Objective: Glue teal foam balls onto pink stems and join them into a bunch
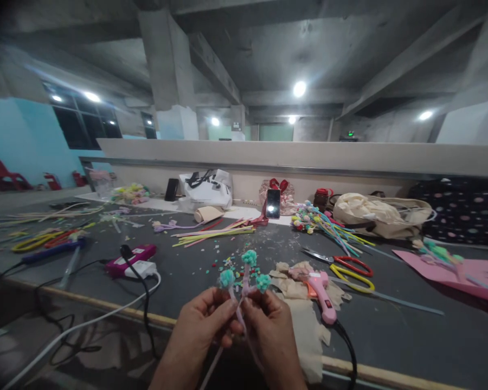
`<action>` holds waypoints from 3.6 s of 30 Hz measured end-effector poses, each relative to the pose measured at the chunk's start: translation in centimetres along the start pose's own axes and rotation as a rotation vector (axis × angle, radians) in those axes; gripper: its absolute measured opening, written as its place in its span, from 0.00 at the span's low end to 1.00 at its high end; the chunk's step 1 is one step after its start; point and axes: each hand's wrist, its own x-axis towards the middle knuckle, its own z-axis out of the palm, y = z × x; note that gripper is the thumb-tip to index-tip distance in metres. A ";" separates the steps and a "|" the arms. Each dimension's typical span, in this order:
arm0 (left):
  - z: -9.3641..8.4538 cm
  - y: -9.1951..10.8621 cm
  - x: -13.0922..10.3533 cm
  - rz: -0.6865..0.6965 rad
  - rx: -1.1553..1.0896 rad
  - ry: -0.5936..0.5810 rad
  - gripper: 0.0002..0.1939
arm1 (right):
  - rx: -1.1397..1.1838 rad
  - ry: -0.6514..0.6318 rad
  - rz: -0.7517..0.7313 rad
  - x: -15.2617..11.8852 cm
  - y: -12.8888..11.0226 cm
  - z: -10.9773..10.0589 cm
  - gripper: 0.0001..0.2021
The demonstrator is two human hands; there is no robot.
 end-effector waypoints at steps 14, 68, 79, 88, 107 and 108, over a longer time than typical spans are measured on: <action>0.5 -2.3 -0.4 0.074 -0.198 0.102 0.10 | 0.070 -0.014 0.022 0.0 0.5 -0.2 0.07; -1.6 -4.0 -0.4 -0.095 -0.193 0.014 0.09 | -0.313 -0.124 0.105 -1.1 -0.2 -1.4 0.09; -2.0 -5.4 -0.2 -0.072 -0.002 0.019 0.10 | -0.286 -0.307 0.250 -1.1 0.1 -1.7 0.16; -1.9 -4.3 -0.4 -0.085 0.084 -0.026 0.06 | -0.169 -0.285 0.278 -0.9 1.8 -2.8 0.16; -2.3 -2.4 -0.8 0.064 0.227 0.184 0.07 | -0.706 -0.109 0.036 -0.7 0.1 -1.4 0.08; -2.3 -2.3 -0.9 0.111 0.250 0.205 0.07 | -0.759 -0.092 -0.003 -0.8 -0.1 -1.3 0.07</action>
